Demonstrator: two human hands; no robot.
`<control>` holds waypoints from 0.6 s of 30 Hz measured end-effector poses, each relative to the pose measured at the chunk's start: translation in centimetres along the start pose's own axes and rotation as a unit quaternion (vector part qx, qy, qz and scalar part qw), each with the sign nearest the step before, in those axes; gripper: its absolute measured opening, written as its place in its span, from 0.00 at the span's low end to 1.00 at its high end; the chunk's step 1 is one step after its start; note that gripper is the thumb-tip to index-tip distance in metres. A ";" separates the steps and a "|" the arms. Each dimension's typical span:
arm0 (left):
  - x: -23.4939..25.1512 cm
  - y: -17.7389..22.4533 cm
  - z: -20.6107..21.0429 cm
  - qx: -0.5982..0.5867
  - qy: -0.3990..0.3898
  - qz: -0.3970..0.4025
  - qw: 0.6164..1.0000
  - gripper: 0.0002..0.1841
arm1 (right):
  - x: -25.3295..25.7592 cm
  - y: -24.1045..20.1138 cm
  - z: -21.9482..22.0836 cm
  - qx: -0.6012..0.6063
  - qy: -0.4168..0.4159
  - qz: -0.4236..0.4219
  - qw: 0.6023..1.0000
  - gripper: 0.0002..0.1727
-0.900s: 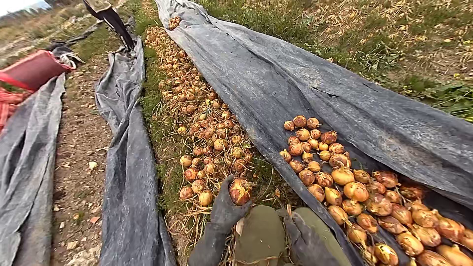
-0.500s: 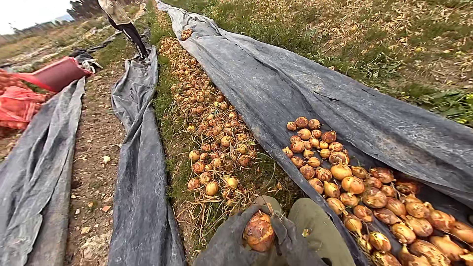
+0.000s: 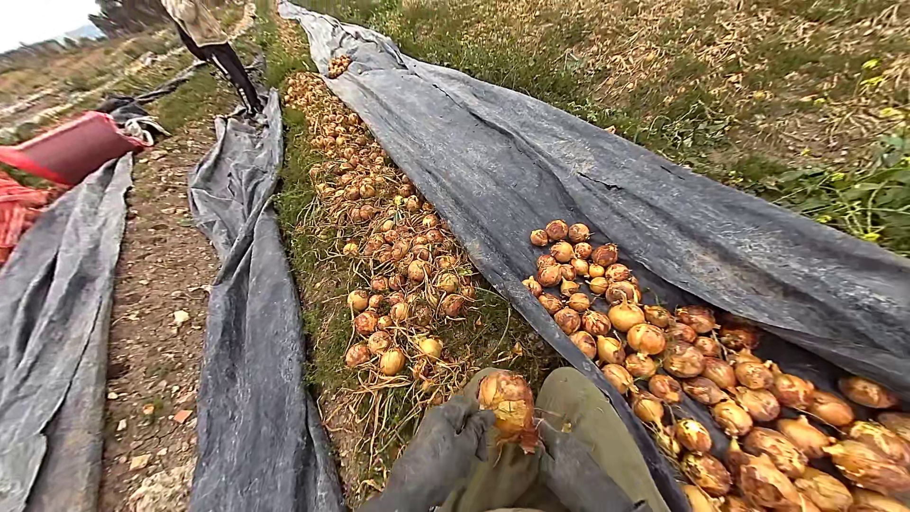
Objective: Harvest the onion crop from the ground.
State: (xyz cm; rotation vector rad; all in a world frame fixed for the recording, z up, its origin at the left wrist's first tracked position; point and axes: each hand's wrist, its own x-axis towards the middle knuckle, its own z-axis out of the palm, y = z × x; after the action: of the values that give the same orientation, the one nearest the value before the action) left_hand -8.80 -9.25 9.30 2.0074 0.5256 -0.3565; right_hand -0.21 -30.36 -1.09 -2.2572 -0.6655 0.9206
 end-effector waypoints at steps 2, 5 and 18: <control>0.0 1.5 0.0 0.139 0.009 0.034 0.990 0.20 | -0.1 -1.2 0.4 0.067 0.006 -0.010 0.998 0.37; 0.4 3.5 1.2 0.291 -0.036 0.013 0.956 0.26 | 1.0 -2.4 1.0 0.310 0.011 0.056 0.949 0.39; 12.6 -4.7 -6.8 0.411 0.082 -0.143 0.897 0.23 | 9.5 -2.5 -13.5 -0.022 0.239 -0.004 0.971 0.40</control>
State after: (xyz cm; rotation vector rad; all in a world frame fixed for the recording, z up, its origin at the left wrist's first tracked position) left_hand -0.15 1.37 3.12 2.7991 0.8842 -0.6741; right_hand 15.29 -27.18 4.27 -2.3862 -0.4772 0.3309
